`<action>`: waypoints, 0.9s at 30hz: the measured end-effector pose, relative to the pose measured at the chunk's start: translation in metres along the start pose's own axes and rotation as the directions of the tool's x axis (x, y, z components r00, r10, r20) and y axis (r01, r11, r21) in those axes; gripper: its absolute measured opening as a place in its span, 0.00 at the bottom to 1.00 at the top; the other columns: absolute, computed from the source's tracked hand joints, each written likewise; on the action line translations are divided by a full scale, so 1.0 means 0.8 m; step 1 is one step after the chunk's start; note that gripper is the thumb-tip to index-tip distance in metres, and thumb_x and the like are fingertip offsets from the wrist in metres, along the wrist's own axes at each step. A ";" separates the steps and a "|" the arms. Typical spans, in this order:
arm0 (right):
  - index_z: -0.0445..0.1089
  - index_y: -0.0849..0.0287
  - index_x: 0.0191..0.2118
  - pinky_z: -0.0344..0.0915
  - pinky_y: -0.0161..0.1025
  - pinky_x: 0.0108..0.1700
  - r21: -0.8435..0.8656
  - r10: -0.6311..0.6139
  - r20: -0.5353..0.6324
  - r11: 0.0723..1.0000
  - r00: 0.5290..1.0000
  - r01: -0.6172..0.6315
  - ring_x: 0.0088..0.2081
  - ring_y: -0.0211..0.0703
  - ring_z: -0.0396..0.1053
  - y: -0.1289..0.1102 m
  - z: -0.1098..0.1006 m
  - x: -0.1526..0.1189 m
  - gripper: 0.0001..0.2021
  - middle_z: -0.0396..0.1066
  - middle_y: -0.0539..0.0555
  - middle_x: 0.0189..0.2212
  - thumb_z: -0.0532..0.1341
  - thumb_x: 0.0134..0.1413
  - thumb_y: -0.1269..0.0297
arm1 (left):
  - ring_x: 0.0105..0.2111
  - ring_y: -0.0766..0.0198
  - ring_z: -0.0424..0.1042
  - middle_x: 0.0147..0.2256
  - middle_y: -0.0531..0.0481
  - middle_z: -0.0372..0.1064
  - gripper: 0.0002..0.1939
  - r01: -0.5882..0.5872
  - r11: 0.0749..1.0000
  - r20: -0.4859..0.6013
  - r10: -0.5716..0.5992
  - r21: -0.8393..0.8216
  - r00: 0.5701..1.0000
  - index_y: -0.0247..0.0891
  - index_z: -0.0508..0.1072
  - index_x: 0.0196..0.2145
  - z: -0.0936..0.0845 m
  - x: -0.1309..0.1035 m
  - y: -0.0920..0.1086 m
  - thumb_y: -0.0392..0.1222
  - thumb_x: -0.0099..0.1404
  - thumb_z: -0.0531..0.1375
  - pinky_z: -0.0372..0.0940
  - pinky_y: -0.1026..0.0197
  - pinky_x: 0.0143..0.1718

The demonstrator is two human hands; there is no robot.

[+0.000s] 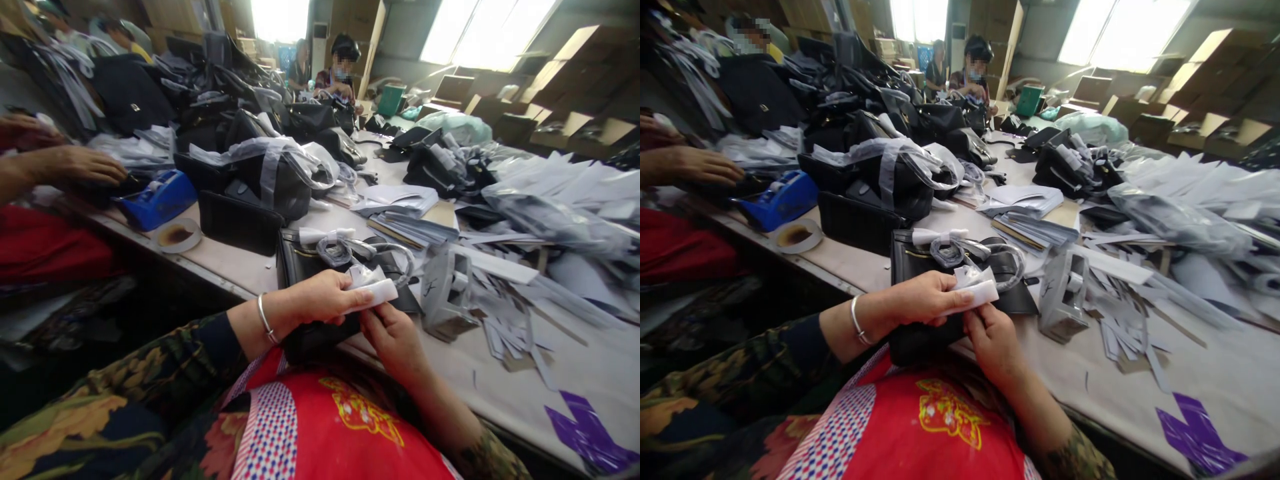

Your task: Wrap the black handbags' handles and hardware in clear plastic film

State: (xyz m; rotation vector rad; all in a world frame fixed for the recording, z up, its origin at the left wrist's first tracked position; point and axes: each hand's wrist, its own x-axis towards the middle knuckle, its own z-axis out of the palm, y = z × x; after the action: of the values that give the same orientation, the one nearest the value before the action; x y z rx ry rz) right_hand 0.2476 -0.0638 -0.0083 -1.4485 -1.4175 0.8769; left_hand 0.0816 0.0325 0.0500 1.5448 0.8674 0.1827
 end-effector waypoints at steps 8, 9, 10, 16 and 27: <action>0.65 0.60 0.60 0.75 0.46 0.45 -0.562 -0.569 -0.138 0.719 0.811 0.409 0.43 0.51 0.76 0.017 -0.002 -0.025 0.23 0.75 0.62 0.45 0.65 0.60 0.66 | 0.15 0.71 0.59 0.20 0.57 0.60 0.28 0.016 0.994 0.002 -0.016 -0.111 1.000 0.35 0.71 0.34 -0.002 0.008 0.002 0.67 0.59 0.62 0.50 0.69 0.13; 0.64 0.60 0.60 0.75 0.46 0.46 -0.580 -0.608 -0.113 0.683 0.786 0.445 0.44 0.51 0.75 0.016 -0.004 -0.023 0.23 0.75 0.62 0.45 0.65 0.59 0.69 | 0.15 0.72 0.59 0.20 0.57 0.60 0.27 0.019 0.993 0.001 -0.019 -0.117 1.000 0.35 0.71 0.33 -0.002 0.008 0.003 0.67 0.58 0.62 0.50 0.69 0.13; 0.65 0.61 0.59 0.75 0.46 0.46 -0.588 -0.640 -0.087 0.652 0.764 0.479 0.45 0.51 0.75 0.015 -0.007 -0.021 0.23 0.75 0.62 0.44 0.65 0.59 0.71 | 0.15 0.72 0.59 0.20 0.57 0.59 0.27 0.020 0.992 -0.001 -0.020 -0.121 1.000 0.36 0.70 0.33 -0.002 0.009 0.003 0.66 0.59 0.63 0.50 0.69 0.13; 0.72 0.61 0.51 0.72 0.44 0.42 -0.594 -0.745 0.158 0.452 0.648 0.665 0.40 0.48 0.73 -0.004 -0.041 -0.005 0.15 0.74 0.61 0.40 0.60 0.60 0.79 | 0.14 0.71 0.57 0.19 0.58 0.59 0.26 0.031 0.998 -0.006 -0.032 -0.046 0.999 0.37 0.68 0.32 0.001 0.011 0.002 0.66 0.61 0.61 0.49 0.68 0.13; 0.73 0.58 0.31 0.65 0.53 0.59 -0.356 -0.439 0.420 0.725 0.794 0.589 0.65 0.57 0.61 -0.041 -0.070 0.054 0.07 0.61 0.60 0.64 0.61 0.61 0.70 | 0.21 0.67 0.65 0.25 0.52 0.66 0.27 -0.056 0.946 0.020 0.052 0.319 0.998 0.35 0.72 0.35 0.013 0.004 -0.001 0.63 0.69 0.50 0.57 0.66 0.22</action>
State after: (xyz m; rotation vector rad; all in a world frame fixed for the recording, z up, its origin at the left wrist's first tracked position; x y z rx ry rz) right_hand 0.2923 -0.0301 0.0459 -1.1510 -2.2650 0.4035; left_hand 0.0896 0.0260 0.0459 1.8721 0.8765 0.0738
